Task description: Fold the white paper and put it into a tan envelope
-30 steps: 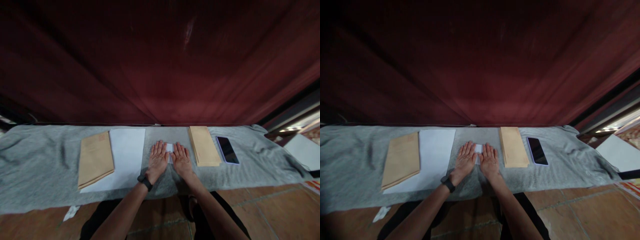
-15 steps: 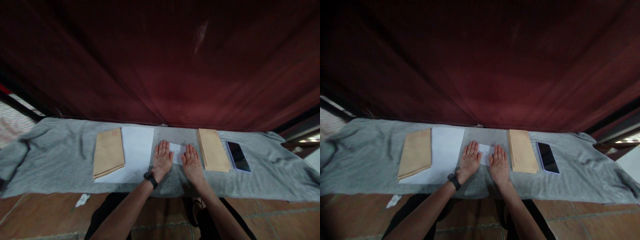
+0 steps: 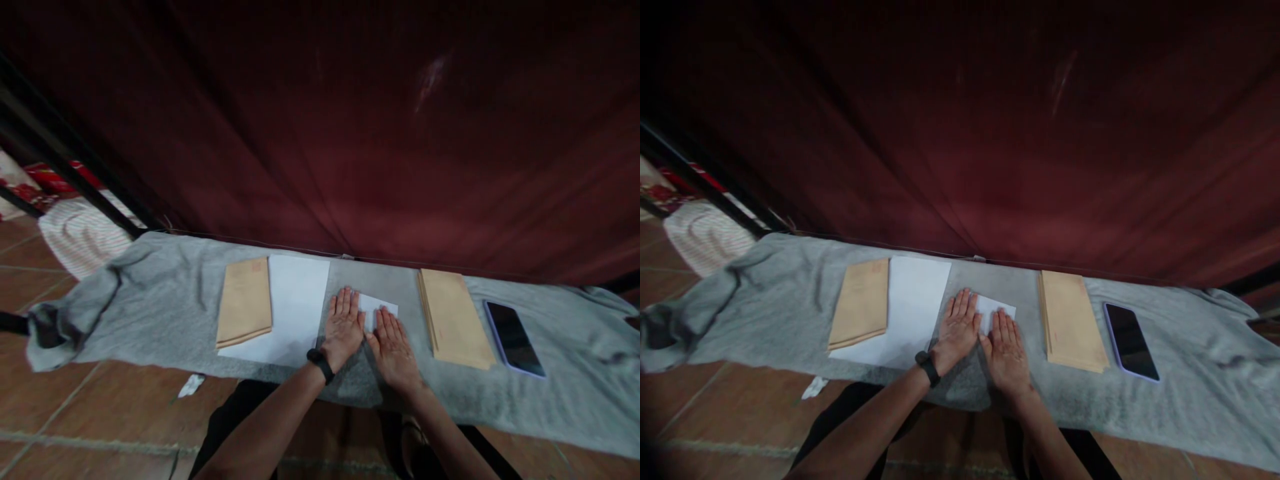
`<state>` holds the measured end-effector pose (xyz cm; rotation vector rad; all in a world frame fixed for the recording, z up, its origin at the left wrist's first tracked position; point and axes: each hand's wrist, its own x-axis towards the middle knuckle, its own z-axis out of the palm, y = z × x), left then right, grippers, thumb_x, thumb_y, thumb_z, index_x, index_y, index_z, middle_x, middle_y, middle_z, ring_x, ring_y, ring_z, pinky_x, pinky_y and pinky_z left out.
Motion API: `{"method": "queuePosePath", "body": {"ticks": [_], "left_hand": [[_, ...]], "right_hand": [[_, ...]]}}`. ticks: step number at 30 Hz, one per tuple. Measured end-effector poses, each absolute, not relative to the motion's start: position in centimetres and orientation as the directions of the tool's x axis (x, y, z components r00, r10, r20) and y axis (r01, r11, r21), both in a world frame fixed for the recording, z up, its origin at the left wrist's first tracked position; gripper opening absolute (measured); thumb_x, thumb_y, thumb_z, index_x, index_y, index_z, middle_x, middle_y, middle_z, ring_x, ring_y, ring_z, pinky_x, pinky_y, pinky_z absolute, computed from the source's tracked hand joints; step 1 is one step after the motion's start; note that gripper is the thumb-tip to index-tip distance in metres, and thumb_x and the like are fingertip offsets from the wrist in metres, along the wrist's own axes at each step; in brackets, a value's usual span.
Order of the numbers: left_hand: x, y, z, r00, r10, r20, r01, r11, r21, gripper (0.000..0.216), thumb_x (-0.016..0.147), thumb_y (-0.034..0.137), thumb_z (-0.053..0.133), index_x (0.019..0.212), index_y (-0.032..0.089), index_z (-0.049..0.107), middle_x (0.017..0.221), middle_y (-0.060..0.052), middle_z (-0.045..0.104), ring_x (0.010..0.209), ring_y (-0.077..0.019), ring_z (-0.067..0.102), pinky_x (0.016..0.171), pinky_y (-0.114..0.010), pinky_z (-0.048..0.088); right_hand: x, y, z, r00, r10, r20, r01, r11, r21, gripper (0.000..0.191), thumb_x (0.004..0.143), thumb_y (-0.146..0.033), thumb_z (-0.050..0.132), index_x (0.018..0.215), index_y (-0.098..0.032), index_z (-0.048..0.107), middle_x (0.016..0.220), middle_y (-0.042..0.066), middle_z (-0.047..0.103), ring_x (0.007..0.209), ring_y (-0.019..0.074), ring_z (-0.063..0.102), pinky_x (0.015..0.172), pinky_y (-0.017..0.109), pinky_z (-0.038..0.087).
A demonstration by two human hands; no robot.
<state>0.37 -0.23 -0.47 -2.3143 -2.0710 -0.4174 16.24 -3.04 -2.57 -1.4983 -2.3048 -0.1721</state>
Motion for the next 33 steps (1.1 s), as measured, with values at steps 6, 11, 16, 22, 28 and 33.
{"method": "queuePosePath", "body": {"ticks": [6,11,16,22,28,33], "left_hand": [[0.2,-0.5,-0.3,0.040,0.977,0.209,0.981,-0.077,0.176,0.058,0.102,0.032,0.026,0.154,0.008,0.027,0.161,-0.015,0.029,0.150,-0.0237,0.023,0.122,-0.045,0.023],[-0.2,-0.4,0.3,-0.001,0.984,0.176,0.986,-0.029,0.166,0.057,0.101,0.029,0.027,0.152,0.003,0.031,0.160,-0.018,0.030,0.150,-0.0258,0.024,0.122,-0.044,0.024],[0.6,-1.0,1.3,0.144,0.941,0.308,0.957,-0.211,0.198,0.056,0.101,0.026,0.029,0.152,0.005,0.030,0.160,-0.016,0.030,0.151,-0.0235,0.019,0.123,-0.046,0.022],[1.9,-2.3,0.7,0.353,0.888,0.295,0.887,-0.418,0.195,0.053,0.102,0.032,0.031,0.151,0.011,0.035,0.160,-0.010,0.033,0.151,-0.0210,0.022,0.124,-0.043,0.023],[0.7,-2.0,-0.1,0.286,0.923,0.256,0.932,-0.330,0.148,0.057,0.101,0.033,0.032,0.152,0.008,0.032,0.160,-0.016,0.030,0.150,-0.0254,0.023,0.122,-0.046,0.023],[-0.3,-1.8,-0.2,0.240,0.943,0.232,0.950,-0.277,0.144,0.058,0.101,0.034,0.032,0.152,0.006,0.034,0.160,-0.016,0.030,0.150,-0.0258,0.023,0.122,-0.044,0.023]], "right_hand": [[17.7,-2.8,-3.5,-0.334,0.849,0.410,0.915,0.396,-0.073,0.067,0.103,-0.045,0.029,0.156,-0.004,0.021,0.159,0.021,0.030,0.146,0.0312,0.031,0.116,0.049,0.031],[18.6,-2.6,-4.0,-0.300,0.867,0.397,0.934,0.352,-0.062,0.066,0.104,-0.045,0.027,0.155,-0.004,0.025,0.158,0.020,0.033,0.145,0.0319,0.034,0.117,0.049,0.030],[18.3,-2.7,-3.1,-0.271,0.901,0.340,0.949,0.309,-0.061,0.062,0.103,-0.040,0.027,0.152,-0.003,0.030,0.156,0.021,0.036,0.144,0.0306,0.035,0.117,0.048,0.029],[17.7,-2.9,-1.9,-0.242,0.925,0.293,0.958,0.276,-0.078,0.058,0.103,-0.035,0.028,0.151,-0.002,0.034,0.156,0.020,0.037,0.145,0.0294,0.034,0.117,0.048,0.028],[17.9,-2.9,-1.6,-0.219,0.930,0.296,0.955,0.267,-0.131,0.057,0.103,-0.034,0.031,0.153,-0.006,0.032,0.156,0.018,0.037,0.145,0.0279,0.034,0.117,0.047,0.028],[18.5,-2.9,-1.0,-0.173,0.941,0.291,0.962,0.225,-0.156,0.054,0.102,-0.031,0.034,0.149,-0.004,0.038,0.154,0.018,0.041,0.141,0.0291,0.038,0.116,0.046,0.030]]}}
